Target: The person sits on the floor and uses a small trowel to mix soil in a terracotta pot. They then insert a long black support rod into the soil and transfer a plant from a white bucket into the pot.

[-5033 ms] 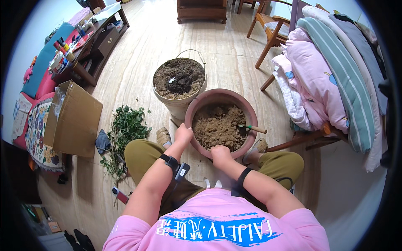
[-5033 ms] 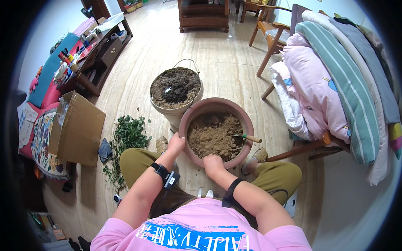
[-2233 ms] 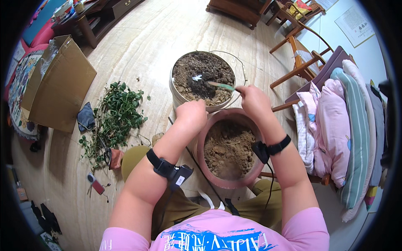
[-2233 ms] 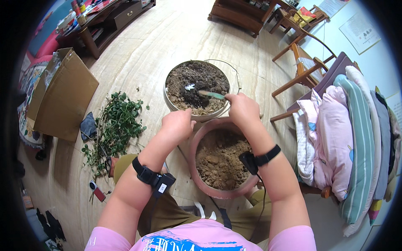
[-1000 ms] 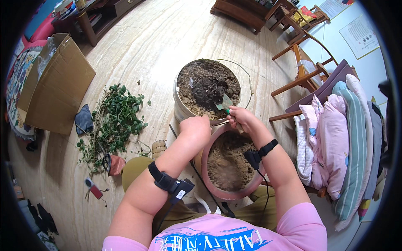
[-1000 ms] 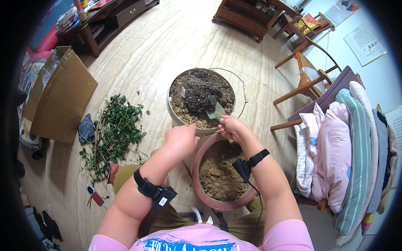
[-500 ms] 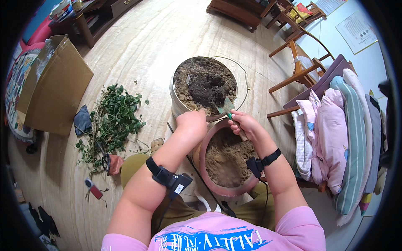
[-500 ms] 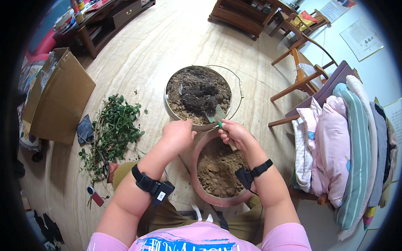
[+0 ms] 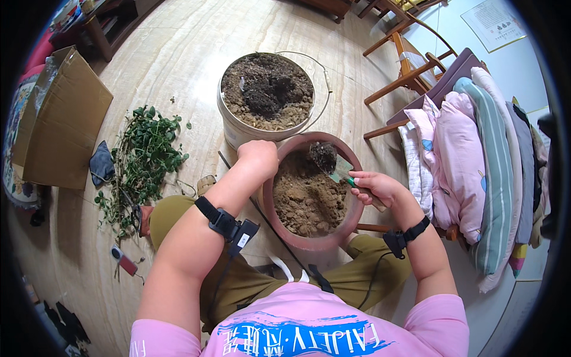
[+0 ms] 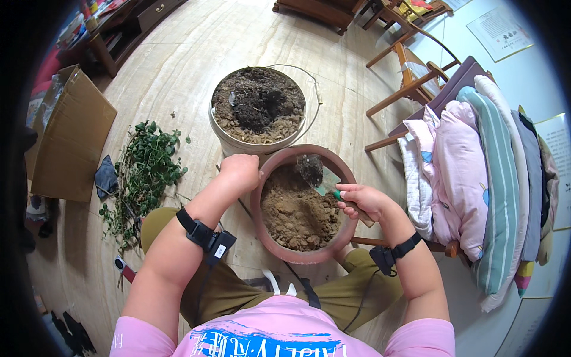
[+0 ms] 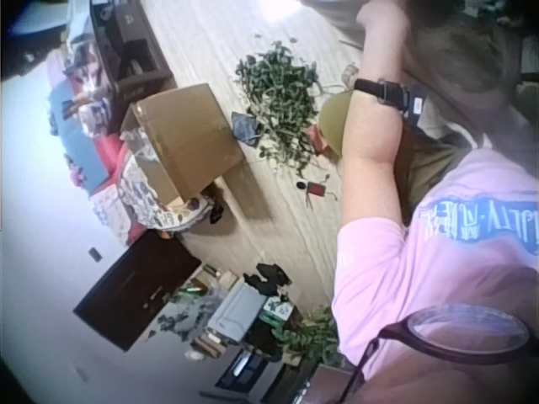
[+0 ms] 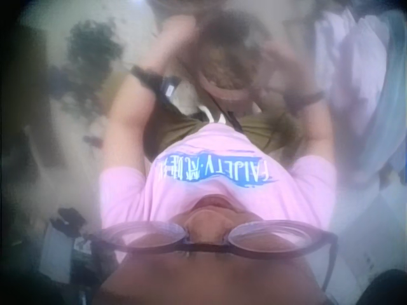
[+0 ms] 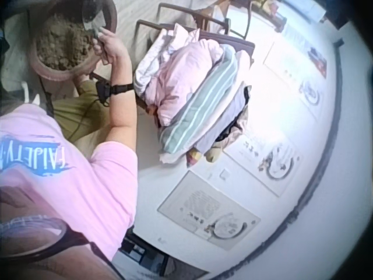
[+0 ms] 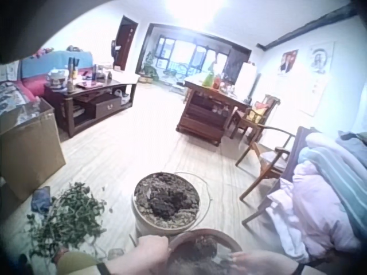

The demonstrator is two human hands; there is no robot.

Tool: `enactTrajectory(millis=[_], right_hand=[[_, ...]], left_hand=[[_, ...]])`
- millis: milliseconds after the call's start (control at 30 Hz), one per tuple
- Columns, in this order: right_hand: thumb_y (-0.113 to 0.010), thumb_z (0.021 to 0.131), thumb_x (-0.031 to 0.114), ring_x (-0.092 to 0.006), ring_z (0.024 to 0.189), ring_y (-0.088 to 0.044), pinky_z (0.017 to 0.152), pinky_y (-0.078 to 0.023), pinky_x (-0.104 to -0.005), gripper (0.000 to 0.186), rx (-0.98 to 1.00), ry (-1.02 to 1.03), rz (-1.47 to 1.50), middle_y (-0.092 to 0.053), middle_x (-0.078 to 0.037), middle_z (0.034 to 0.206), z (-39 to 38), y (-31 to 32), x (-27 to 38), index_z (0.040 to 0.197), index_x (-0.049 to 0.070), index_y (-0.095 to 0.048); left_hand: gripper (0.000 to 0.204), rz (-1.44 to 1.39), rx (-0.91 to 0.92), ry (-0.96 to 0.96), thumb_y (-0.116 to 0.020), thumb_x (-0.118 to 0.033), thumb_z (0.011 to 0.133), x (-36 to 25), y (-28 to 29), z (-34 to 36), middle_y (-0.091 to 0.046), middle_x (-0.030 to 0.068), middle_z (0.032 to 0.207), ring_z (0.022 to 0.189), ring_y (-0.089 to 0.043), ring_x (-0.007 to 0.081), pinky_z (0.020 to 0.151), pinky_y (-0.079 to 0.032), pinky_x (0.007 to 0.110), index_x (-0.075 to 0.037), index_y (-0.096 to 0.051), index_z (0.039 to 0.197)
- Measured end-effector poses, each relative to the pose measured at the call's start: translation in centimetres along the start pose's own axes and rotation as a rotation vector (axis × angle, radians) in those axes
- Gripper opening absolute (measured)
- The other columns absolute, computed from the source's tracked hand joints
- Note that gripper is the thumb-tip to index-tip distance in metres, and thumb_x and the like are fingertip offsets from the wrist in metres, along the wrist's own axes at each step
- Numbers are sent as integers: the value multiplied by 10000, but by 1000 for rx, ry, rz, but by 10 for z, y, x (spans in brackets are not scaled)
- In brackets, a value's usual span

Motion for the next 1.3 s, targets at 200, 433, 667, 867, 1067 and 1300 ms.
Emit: enactTrajectory(millis=[200, 433, 667, 867, 1067, 1300], right_hand=[[-494, 977, 168, -219, 662, -625, 560, -505, -340, 423, -402, 197, -1121, -649, -102, 823, 43, 10, -7, 1396, 108, -495], [-500, 868, 100, -321, 988, -676, 831, -550, -437, 399, -694, 245, -1596, -706, -145, 1038, 10, -39, 15, 1228, 173, -658], [-483, 952, 175, -311, 951, -702, 756, -581, -436, 275, -685, 329, -1737, -692, -158, 1060, 87, -65, -32, 1120, 98, -686], [-492, 937, 169, -304, 999, -693, 841, -562, -432, 278, -683, 165, -1660, -705, -137, 1096, 98, -33, -21, 1116, 118, -699], [-532, 858, 125, -287, 1022, -684, 874, -548, -406, 369, -712, 174, -1623, -709, -104, 1100, 29, -21, 2, 1173, 210, -704], [-533, 862, 131, -304, 988, -695, 840, -558, -412, 271, -790, 244, -1601, -716, -154, 1051, 121, -17, 26, 1027, 83, -742]], left_hand=[[343, 45, 62, -20, -668, -307, 870, -14, -33, 12, -713, 146, 1044, 964, -694, 312, 802, -564, 430, -45, -677, 1091], [273, 97, 31, -4, -690, -133, 790, -14, -40, 11, -714, 135, 1067, 985, -697, 291, 806, -572, 395, -57, -718, 1051], [249, 123, 48, -32, -705, -104, 762, -20, -40, 16, -713, 154, 1055, 973, -700, 295, 810, -573, 393, -48, -722, 1004], [282, 49, 60, -4, -707, -109, 771, -11, -44, 18, -706, 165, 1057, 987, -690, 316, 823, -566, 403, -24, -670, 1038], [346, -16, 48, 37, -679, -105, 800, -4, -54, 24, -690, 197, 1071, 1013, -675, 340, 839, -556, 427, -11, -573, 1116], [348, -110, 54, 36, -624, -82, 851, -4, -59, 30, -671, 202, 1132, 1063, -657, 350, 886, -539, 436, -3, -529, 1176]])
Point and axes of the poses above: each hand's wrist, its own z-axis towards the middle knuckle, its own y-axis out of the back of the hand, x = y × z, the point moved 4 cm from there along z, towards the middle knuckle
